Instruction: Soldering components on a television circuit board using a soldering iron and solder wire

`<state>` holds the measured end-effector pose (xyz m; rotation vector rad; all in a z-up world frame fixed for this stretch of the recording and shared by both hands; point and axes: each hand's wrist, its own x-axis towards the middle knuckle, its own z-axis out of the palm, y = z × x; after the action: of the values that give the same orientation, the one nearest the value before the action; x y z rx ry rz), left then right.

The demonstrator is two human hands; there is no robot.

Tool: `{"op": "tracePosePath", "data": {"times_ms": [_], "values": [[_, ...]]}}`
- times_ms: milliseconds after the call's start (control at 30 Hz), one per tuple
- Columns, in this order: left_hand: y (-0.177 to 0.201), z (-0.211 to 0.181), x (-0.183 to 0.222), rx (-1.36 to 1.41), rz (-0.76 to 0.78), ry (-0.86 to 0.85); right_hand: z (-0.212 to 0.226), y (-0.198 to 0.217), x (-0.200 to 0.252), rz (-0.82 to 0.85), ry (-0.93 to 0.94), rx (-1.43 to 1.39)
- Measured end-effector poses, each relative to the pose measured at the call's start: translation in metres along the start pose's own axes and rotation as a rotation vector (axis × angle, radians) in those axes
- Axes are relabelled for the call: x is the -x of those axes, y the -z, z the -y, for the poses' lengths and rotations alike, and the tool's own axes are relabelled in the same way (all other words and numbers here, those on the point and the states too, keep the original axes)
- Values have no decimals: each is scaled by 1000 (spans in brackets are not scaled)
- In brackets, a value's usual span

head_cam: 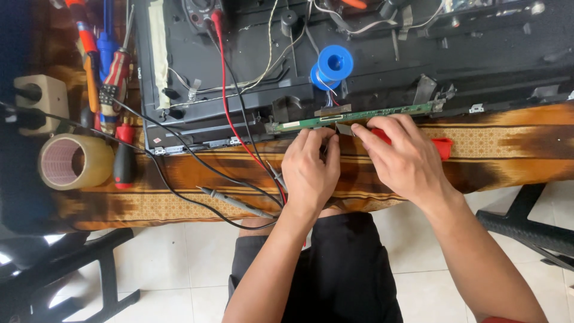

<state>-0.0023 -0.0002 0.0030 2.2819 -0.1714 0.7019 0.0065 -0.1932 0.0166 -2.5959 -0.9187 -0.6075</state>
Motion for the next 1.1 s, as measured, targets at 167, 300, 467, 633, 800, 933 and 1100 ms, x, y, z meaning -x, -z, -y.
{"op": "tracePosePath", "data": {"times_ms": [167, 300, 467, 633, 800, 933, 1100], "values": [[0, -1, 0, -9, 2, 5, 1, 0, -1, -1, -4, 2], [1, 0, 0, -17, 9, -8, 0, 0, 0, 2, -2, 10], [-2, 1, 1, -42, 3, -20, 1, 0, -1, 6, -3, 12], [-2, 1, 1, -56, -3, -29, 0, -1, -1, 6, -3, 21], [-2, 2, 2, -34, 18, -29, -1, -4, 1, 26, -22, -1], [-2, 2, 1, -43, 22, -43, 2, -4, 1, 9, -23, 31], [-5, 6, 2, -38, 18, -49, 0, -6, 2, -14, -15, 25]]}}
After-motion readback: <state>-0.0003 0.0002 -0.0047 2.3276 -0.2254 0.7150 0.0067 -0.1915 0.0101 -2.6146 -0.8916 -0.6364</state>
